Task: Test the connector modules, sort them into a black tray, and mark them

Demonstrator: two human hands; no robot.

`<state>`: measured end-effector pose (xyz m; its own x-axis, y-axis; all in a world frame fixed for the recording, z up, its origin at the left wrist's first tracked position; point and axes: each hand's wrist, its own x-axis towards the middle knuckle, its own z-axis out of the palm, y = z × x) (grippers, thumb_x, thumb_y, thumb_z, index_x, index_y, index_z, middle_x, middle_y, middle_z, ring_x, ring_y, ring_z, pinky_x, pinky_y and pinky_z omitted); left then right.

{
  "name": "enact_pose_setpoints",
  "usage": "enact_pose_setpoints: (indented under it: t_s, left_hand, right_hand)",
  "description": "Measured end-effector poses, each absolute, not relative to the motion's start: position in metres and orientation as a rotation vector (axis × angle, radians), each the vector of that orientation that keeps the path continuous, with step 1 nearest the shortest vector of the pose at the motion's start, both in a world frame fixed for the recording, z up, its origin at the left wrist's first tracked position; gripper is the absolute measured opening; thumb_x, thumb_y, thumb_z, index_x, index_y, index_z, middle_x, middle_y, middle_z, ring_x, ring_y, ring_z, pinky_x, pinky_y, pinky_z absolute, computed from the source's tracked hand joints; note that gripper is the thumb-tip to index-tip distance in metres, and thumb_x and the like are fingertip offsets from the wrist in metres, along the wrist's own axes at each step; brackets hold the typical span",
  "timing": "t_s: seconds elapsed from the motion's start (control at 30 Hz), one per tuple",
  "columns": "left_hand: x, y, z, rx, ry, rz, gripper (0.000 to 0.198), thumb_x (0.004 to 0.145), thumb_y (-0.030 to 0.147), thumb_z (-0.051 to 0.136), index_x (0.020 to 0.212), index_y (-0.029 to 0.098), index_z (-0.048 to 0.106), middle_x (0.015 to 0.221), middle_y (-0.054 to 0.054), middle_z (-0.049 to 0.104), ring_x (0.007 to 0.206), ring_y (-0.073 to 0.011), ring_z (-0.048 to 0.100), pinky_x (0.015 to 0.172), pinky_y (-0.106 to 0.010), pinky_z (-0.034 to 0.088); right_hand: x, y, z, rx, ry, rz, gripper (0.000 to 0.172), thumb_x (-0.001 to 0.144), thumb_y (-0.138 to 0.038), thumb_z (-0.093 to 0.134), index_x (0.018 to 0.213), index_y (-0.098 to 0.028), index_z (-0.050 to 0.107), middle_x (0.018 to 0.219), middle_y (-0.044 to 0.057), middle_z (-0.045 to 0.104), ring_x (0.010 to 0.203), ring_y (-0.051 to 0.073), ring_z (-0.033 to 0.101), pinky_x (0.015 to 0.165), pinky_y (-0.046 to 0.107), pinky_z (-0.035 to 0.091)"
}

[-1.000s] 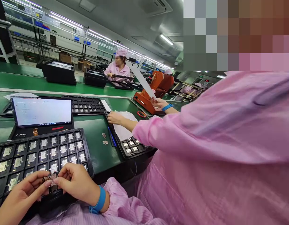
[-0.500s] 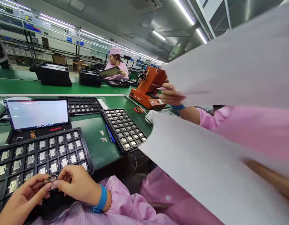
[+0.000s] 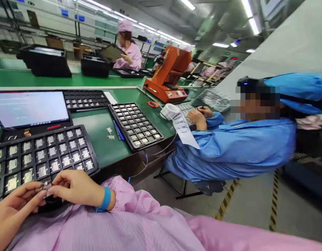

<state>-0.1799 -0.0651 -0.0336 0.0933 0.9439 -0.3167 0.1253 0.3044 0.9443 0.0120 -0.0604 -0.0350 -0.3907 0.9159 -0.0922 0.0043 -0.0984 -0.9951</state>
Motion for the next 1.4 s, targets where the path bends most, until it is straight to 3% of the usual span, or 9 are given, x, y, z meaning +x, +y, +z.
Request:
enact_pose_setpoints:
  t_s: [0.1,0.17,0.4,0.7,0.9,1.13,1.4]
  left_hand:
    - [-0.168,-0.067,-0.015,1.100,1.280,0.843,0.043,0.062,0.049,0.082,0.089,0.018,0.067,0.077,-0.005,0.074,0.062,-0.0172,0.066,0.053,-0.023,0.053]
    - [-0.161,-0.064,-0.005,1.074,1.190,0.863,0.036,0.067,0.043,0.079,0.089,0.017,0.066,0.066,-0.002,0.070,0.056,-0.0156,0.064,0.053,-0.023,0.051]
    - [-0.159,-0.062,0.008,0.940,1.013,0.849,0.033,0.080,0.030,0.067,0.106,0.010,0.067,0.069,-0.005,0.074,0.056,-0.0141,0.068,0.055,-0.022,0.051]
    - [-0.162,-0.073,0.015,0.906,0.950,0.770,0.029,0.086,0.021,0.064,0.112,0.008,0.069,0.070,-0.006,0.076,0.059,-0.0124,0.070,0.058,-0.020,0.056]
    - [-0.160,-0.075,0.018,0.962,0.977,0.753,0.026,0.089,0.018,0.061,0.113,0.011,0.070,0.072,-0.005,0.076,0.063,-0.0123,0.071,0.059,-0.018,0.056]
    - [-0.161,-0.071,0.013,0.971,0.934,0.730,0.026,0.092,0.024,0.061,0.114,0.015,0.072,0.099,-0.009,0.077,0.078,-0.0159,0.075,0.061,-0.018,0.057]
    - [-0.163,-0.065,0.010,0.916,0.889,0.721,0.028,0.092,0.019,0.058,0.117,0.016,0.071,0.102,-0.010,0.077,0.083,-0.0166,0.075,0.066,-0.019,0.059]
  right_hand:
    - [0.014,-0.065,-0.029,-1.113,-1.361,1.572,0.033,0.079,-0.049,0.070,0.078,-0.018,0.058,0.066,-0.003,0.059,0.053,0.008,0.054,0.051,0.021,0.044]
    - [0.019,-0.065,-0.023,-1.186,-1.288,1.542,0.031,0.080,-0.046,0.069,0.076,-0.019,0.055,0.064,-0.003,0.059,0.050,0.008,0.053,0.050,0.022,0.043]
    - [0.034,-0.058,-0.009,-1.188,-1.279,1.576,0.030,0.079,-0.042,0.070,0.069,-0.022,0.050,0.055,-0.004,0.058,0.041,0.006,0.045,0.041,0.020,0.034]
    - [0.038,-0.063,-0.005,-1.072,-1.344,1.646,0.022,0.083,-0.030,0.066,0.069,-0.020,0.053,0.054,-0.005,0.056,0.041,0.006,0.043,0.041,0.019,0.033]
    - [0.040,-0.066,-0.003,-1.066,-1.451,1.480,0.015,0.084,-0.023,0.061,0.070,-0.020,0.055,0.057,-0.004,0.057,0.046,0.008,0.046,0.044,0.021,0.035]
    - [0.040,-0.065,-0.005,-1.119,-1.490,1.360,0.018,0.082,-0.022,0.060,0.067,-0.021,0.051,0.055,-0.005,0.050,0.046,0.008,0.043,0.043,0.021,0.033]
    - [0.038,-0.061,-0.006,-1.151,-1.534,1.314,0.019,0.082,-0.022,0.059,0.066,-0.021,0.050,0.055,-0.005,0.048,0.047,0.009,0.042,0.044,0.022,0.031]
